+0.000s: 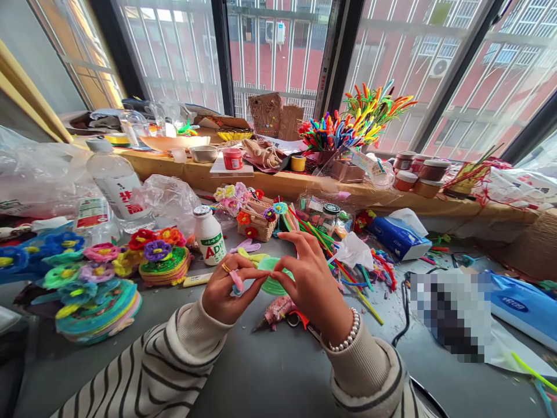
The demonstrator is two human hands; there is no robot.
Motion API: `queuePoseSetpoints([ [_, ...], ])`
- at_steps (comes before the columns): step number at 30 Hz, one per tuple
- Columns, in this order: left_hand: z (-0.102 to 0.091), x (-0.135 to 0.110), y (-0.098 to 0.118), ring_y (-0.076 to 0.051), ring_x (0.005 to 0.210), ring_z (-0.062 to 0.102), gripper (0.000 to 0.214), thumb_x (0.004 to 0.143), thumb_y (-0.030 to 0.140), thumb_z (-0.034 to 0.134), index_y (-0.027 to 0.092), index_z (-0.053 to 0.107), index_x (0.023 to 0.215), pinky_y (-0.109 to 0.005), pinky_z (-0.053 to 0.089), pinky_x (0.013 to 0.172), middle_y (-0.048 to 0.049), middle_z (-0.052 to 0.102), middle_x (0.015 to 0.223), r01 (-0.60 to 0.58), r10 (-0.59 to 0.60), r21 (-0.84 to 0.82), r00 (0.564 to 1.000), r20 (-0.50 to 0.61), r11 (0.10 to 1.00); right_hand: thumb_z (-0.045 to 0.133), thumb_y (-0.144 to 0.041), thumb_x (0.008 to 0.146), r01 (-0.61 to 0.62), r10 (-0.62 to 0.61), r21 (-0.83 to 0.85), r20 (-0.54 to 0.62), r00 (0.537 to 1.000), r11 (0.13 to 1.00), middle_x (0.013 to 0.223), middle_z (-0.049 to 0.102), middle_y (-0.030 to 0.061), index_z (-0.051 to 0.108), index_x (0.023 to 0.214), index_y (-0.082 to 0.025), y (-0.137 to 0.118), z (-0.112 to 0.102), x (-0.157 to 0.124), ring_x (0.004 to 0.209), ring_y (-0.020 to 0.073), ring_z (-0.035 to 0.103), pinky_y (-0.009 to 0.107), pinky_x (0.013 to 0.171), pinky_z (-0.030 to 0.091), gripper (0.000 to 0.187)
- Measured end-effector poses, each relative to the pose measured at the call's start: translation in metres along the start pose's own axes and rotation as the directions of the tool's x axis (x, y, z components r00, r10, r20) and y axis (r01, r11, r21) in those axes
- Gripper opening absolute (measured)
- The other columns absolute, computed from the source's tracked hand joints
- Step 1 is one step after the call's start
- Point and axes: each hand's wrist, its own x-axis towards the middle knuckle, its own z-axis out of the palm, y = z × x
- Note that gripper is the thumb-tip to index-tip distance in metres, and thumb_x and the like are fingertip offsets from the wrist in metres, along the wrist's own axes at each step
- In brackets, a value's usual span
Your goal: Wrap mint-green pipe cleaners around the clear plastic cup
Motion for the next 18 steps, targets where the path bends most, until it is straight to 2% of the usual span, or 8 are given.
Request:
queuePoseSetpoints([
  [5, -0.001, 0.000, -0.001, -0.013, 0.063, 0.056, 0.010, 0.067, 0.013, 0.062, 0.019, 0.063, 0.075, -0.029, 0.047, 0.061, -0.0010, 0.055, 0.065, 0.064, -0.065, -0.018, 0.998, -0.022, 0.998, 0.054, -0.028, 0.079, -0.016, 0.016, 0.020, -0.002, 1.000, 1.000, 0.120, 0.047, 0.0083, 0.062, 0.073, -0.021, -0.001, 0.001, 0.000, 0.114, 0.0270, 0.038, 0.047, 0.094, 0.035, 0.012],
  [9, -0.006, 0.001, -0.007, -0.012, 0.063, 0.055, 0.007, 0.069, 0.015, 0.060, 0.019, 0.063, 0.074, -0.027, 0.047, 0.059, -0.0007, 0.055, 0.065, 0.176, -0.179, -0.041, 0.982, -0.063, 0.983, 0.054, -0.026, 0.078, -0.023, 0.024, 0.022, -0.019, 1.000, 0.999, 0.119, 0.048, 0.0085, 0.062, 0.072, -0.021, 0.002, 0.003, -0.001, 0.113, 0.0268, 0.039, 0.047, 0.092, 0.037, 0.011],
  [12, -0.012, 0.003, -0.015, -0.014, 0.069, 0.055, 0.007, 0.074, 0.020, 0.055, 0.019, 0.062, 0.076, -0.028, 0.047, 0.064, -0.0016, 0.058, 0.070, 0.323, -0.324, -0.025, 0.938, -0.124, 0.946, 0.055, -0.023, 0.078, -0.017, 0.018, 0.023, -0.053, 0.998, 1.000, 0.117, 0.049, 0.0086, 0.061, 0.070, -0.021, 0.001, 0.009, -0.001, 0.112, 0.0256, 0.040, 0.046, 0.092, 0.037, 0.011],
  [15, -0.018, 0.005, -0.022, -0.013, 0.069, 0.054, 0.014, 0.075, 0.029, 0.053, 0.018, 0.062, 0.075, -0.028, 0.046, 0.066, -0.0019, 0.058, 0.074, 0.472, -0.471, -0.049, 0.859, -0.200, 0.880, 0.055, -0.022, 0.078, 0.007, -0.005, 0.034, -0.067, 0.998, 0.999, 0.116, 0.050, 0.0094, 0.062, 0.070, -0.019, -0.008, 0.021, -0.003, 0.110, 0.0242, 0.041, 0.044, 0.091, 0.039, 0.011],
  [18, -0.022, 0.006, -0.028, -0.012, 0.064, 0.052, 0.014, 0.070, 0.032, 0.059, 0.018, 0.060, 0.067, -0.026, 0.045, 0.062, 0.0002, 0.056, 0.069, 0.521, -0.520, -0.066, 0.819, -0.240, 0.851, 0.057, -0.020, 0.077, 0.043, -0.041, 0.025, -0.056, 0.998, 0.999, 0.115, 0.053, 0.0088, 0.062, 0.065, -0.019, -0.019, 0.038, -0.004, 0.110, 0.0242, 0.041, 0.046, 0.092, 0.038, 0.013],
])
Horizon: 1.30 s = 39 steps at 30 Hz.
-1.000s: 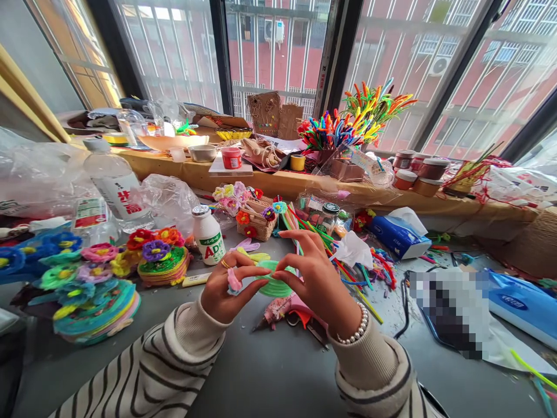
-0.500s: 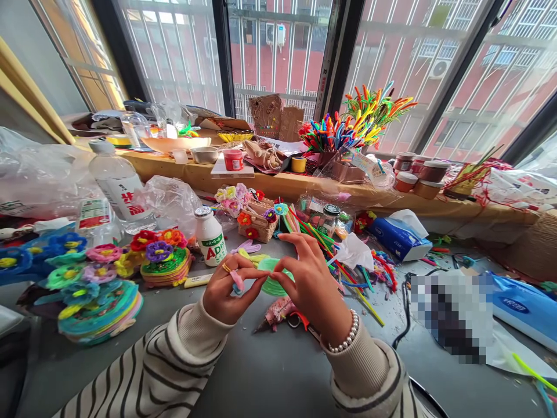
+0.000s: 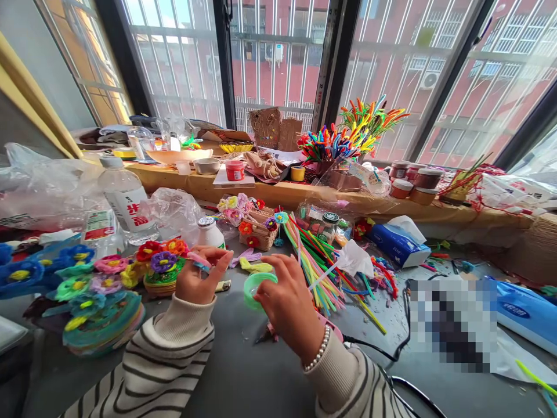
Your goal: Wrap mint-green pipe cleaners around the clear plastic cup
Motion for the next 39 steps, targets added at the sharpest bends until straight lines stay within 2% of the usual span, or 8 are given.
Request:
queuePoseSetpoints([
  [8, 0.001, 0.002, -0.004, -0.012, 0.062, 0.053, 0.019, 0.070, 0.034, 0.057, 0.019, 0.053, 0.059, -0.026, 0.044, 0.065, 0.0014, 0.055, 0.063, 0.014, -0.014, 0.006, 1.000, 0.004, 1.000, 0.058, -0.019, 0.076, 0.018, -0.018, -0.007, 0.021, 1.000, 1.000, 0.115, 0.055, 0.0059, 0.063, 0.063, -0.019, -0.010, 0.032, -0.004, 0.111, 0.0213, 0.042, 0.050, 0.102, 0.023, 0.014],
  [21, 0.001, 0.002, 0.001, -0.013, 0.063, 0.050, 0.018, 0.074, 0.035, 0.052, 0.020, 0.050, 0.064, -0.026, 0.041, 0.066, 0.0025, 0.051, 0.064, 0.095, -0.098, 0.052, 0.994, 0.048, 0.994, 0.057, -0.025, 0.077, -0.091, 0.085, 0.090, 0.068, 0.994, 0.992, 0.108, 0.059, 0.0048, 0.067, 0.070, -0.022, -0.013, 0.035, -0.004, 0.106, 0.0212, 0.045, 0.050, 0.100, 0.026, 0.013],
  [26, 0.001, 0.001, 0.000, -0.013, 0.061, 0.049, 0.022, 0.075, 0.036, 0.048, 0.021, 0.047, 0.060, -0.028, 0.041, 0.066, 0.0027, 0.049, 0.061, 0.109, -0.115, 0.058, 0.986, 0.121, 0.992, 0.053, -0.024, 0.080, -0.126, 0.115, 0.153, 0.081, 0.990, 0.980, 0.108, 0.058, 0.0051, 0.066, 0.074, -0.021, -0.014, 0.028, -0.003, 0.107, 0.0207, 0.044, 0.049, 0.100, 0.024, 0.015],
  [29, 0.000, 0.001, 0.001, -0.013, 0.059, 0.048, 0.024, 0.075, 0.037, 0.049, 0.021, 0.047, 0.058, -0.028, 0.041, 0.064, 0.0028, 0.050, 0.058, 0.122, -0.132, 0.061, 0.969, 0.209, 0.991, 0.056, -0.026, 0.079, -0.172, 0.156, 0.202, 0.093, 0.983, 0.964, 0.107, 0.059, 0.0058, 0.065, 0.074, -0.021, -0.014, 0.023, -0.002, 0.104, 0.0204, 0.046, 0.044, 0.094, 0.035, 0.012],
  [31, -0.002, 0.003, 0.002, -0.013, 0.058, 0.050, 0.025, 0.073, 0.038, 0.050, 0.020, 0.049, 0.056, -0.026, 0.042, 0.063, 0.0026, 0.054, 0.057, 0.120, -0.128, 0.044, 0.946, 0.299, 0.992, 0.058, -0.026, 0.076, -0.204, 0.185, 0.235, 0.102, 0.977, 0.950, 0.104, 0.059, 0.0063, 0.065, 0.074, -0.021, -0.014, 0.022, -0.001, 0.101, 0.0199, 0.047, 0.039, 0.088, 0.041, 0.009],
  [33, -0.006, 0.005, 0.004, -0.014, 0.060, 0.055, 0.023, 0.070, 0.039, 0.053, 0.020, 0.055, 0.058, -0.026, 0.044, 0.062, 0.0015, 0.060, 0.060, 0.118, -0.116, 0.024, 0.887, 0.447, 0.993, 0.059, -0.025, 0.076, -0.233, 0.212, 0.263, 0.107, 0.971, 0.936, 0.103, 0.059, 0.0070, 0.065, 0.074, -0.020, -0.013, 0.020, -0.001, 0.101, 0.0198, 0.048, 0.037, 0.086, 0.042, 0.008],
  [36, -0.014, 0.008, 0.003, -0.017, 0.069, 0.060, 0.021, 0.068, 0.038, 0.056, 0.019, 0.063, 0.071, -0.027, 0.046, 0.067, -0.0013, 0.067, 0.071, 0.138, -0.128, 0.044, 0.690, 0.712, 0.989, 0.059, -0.023, 0.076, -0.262, 0.239, 0.297, 0.111, 0.965, 0.918, 0.103, 0.058, 0.0077, 0.066, 0.076, -0.020, -0.012, 0.019, -0.001, 0.101, 0.0205, 0.048, 0.038, 0.086, 0.041, 0.007],
  [39, -0.018, 0.008, -0.002, -0.017, 0.068, 0.061, 0.023, 0.071, 0.039, 0.054, 0.019, 0.065, 0.073, -0.027, 0.046, 0.066, -0.0018, 0.068, 0.071, 0.144, -0.137, 0.061, 0.603, 0.786, 0.988, 0.060, -0.023, 0.075, -0.280, 0.259, 0.316, 0.106, 0.960, 0.907, 0.104, 0.057, 0.0076, 0.066, 0.077, -0.020, -0.012, 0.018, -0.002, 0.102, 0.0206, 0.048, 0.038, 0.087, 0.041, 0.006],
])
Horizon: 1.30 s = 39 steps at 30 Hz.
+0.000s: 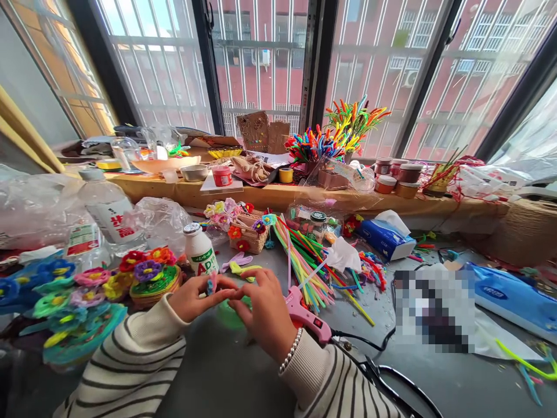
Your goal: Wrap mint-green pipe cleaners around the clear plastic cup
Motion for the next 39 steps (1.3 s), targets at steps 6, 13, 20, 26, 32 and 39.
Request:
queuePoseSetpoints([
  [6, 0.003, 0.004, -0.015, -0.014, 0.048, 0.056, 0.023, 0.073, 0.040, 0.050, 0.022, 0.062, 0.066, -0.025, 0.044, 0.052, 0.0008, 0.064, 0.052, -0.075, 0.071, 0.094, 0.996, 0.053, 0.993, 0.061, -0.024, 0.074, -0.023, 0.023, 0.004, -0.029, 0.999, 1.000, 0.104, 0.057, 0.0071, 0.065, 0.073, -0.021, 0.004, -0.003, 0.002, 0.103, 0.0207, 0.048, 0.038, 0.087, 0.040, 0.005],
  [13, 0.002, 0.000, -0.010, -0.014, 0.049, 0.057, 0.025, 0.073, 0.042, 0.049, 0.022, 0.062, 0.065, -0.025, 0.043, 0.052, 0.0003, 0.066, 0.054, -0.043, 0.040, 0.098, 0.999, 0.028, 0.994, 0.060, -0.025, 0.075, -0.064, 0.066, 0.047, -0.028, 0.997, 0.997, 0.104, 0.057, 0.0075, 0.064, 0.071, -0.020, 0.002, -0.008, 0.003, 0.103, 0.0208, 0.049, 0.038, 0.088, 0.039, 0.008],
  [20, 0.006, -0.002, -0.009, -0.015, 0.055, 0.058, 0.028, 0.072, 0.045, 0.050, 0.021, 0.063, 0.066, -0.026, 0.043, 0.056, -0.0010, 0.066, 0.058, -0.050, 0.051, 0.078, 0.999, -0.015, 0.996, 0.057, -0.026, 0.077, -0.127, 0.132, 0.110, -0.045, 0.990, 0.986, 0.105, 0.056, 0.0092, 0.063, 0.070, -0.017, 0.004, -0.011, 0.005, 0.103, 0.0203, 0.050, 0.037, 0.090, 0.038, 0.013],
  [26, 0.007, -0.001, -0.010, -0.017, 0.066, 0.059, 0.020, 0.058, 0.037, 0.066, 0.021, 0.063, 0.069, -0.029, 0.045, 0.066, -0.0016, 0.066, 0.068, -0.089, 0.089, 0.067, 0.996, -0.009, 0.994, 0.055, -0.026, 0.078, -0.132, 0.145, 0.165, -0.073, 0.987, 0.977, 0.103, 0.056, 0.0080, 0.060, 0.071, -0.018, 0.010, -0.011, 0.007, 0.100, 0.0185, 0.052, 0.036, 0.089, 0.039, 0.012],
  [32, 0.009, 0.000, -0.008, -0.016, 0.064, 0.057, 0.016, 0.063, 0.036, 0.061, 0.020, 0.061, 0.064, -0.028, 0.044, 0.065, -0.0016, 0.064, 0.065, -0.046, 0.045, 0.050, 0.999, 0.017, 0.998, 0.055, -0.028, 0.077, -0.123, 0.141, 0.198, -0.081, 0.987, 0.972, 0.105, 0.056, 0.0078, 0.060, 0.072, -0.018, 0.011, -0.013, 0.008, 0.101, 0.0187, 0.052, 0.037, 0.090, 0.038, 0.012],
  [39, 0.013, -0.002, -0.006, -0.014, 0.055, 0.053, 0.022, 0.063, 0.043, 0.059, 0.020, 0.058, 0.062, -0.027, 0.043, 0.058, -0.0004, 0.061, 0.058, -0.023, 0.023, -0.064, 1.000, 0.004, 0.998, 0.053, -0.029, 0.079, -0.076, 0.089, 0.224, -0.047, 0.995, 0.972, 0.107, 0.055, 0.0072, 0.064, 0.077, -0.020, 0.011, -0.015, 0.008, 0.102, 0.0188, 0.051, 0.037, 0.091, 0.038, 0.014],
])
